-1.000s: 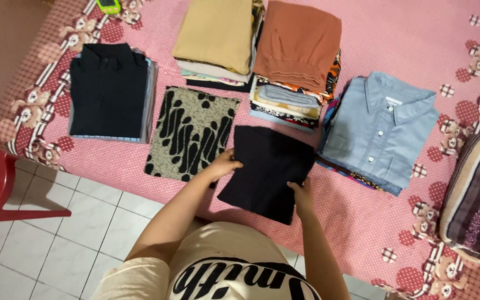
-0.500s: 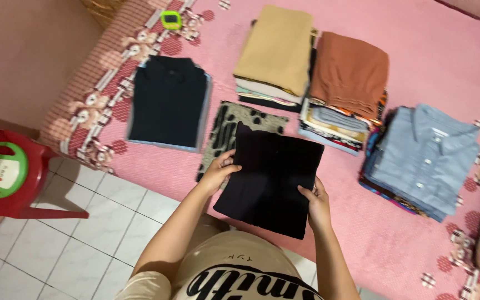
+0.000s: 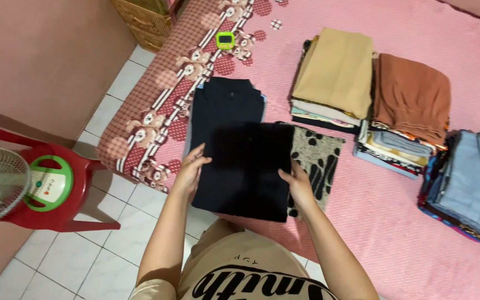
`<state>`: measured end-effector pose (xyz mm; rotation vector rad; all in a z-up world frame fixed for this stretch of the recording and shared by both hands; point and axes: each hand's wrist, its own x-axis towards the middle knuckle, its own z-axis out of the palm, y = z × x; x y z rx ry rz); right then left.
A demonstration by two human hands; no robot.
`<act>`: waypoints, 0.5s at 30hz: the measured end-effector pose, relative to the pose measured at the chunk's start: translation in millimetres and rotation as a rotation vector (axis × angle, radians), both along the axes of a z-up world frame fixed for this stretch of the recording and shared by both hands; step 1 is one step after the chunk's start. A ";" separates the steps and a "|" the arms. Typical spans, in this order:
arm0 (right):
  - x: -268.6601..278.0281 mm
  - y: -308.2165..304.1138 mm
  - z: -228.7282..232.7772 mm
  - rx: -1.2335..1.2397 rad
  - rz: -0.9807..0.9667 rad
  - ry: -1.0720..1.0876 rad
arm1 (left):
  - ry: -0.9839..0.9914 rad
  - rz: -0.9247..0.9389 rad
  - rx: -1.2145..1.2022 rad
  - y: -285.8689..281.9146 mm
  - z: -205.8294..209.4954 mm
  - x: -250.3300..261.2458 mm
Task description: The person folds various garments on a bed, including shirts, pants, and patterned shorts. They handle each item one at a time, folding them neatly and stacking them into separate piles on the bed surface.
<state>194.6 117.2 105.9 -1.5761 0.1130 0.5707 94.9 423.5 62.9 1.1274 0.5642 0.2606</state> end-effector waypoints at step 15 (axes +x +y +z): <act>72.1 125.4 3.0 -0.028 -0.156 -0.224 | -0.041 0.009 0.090 112.3 17.6 81.1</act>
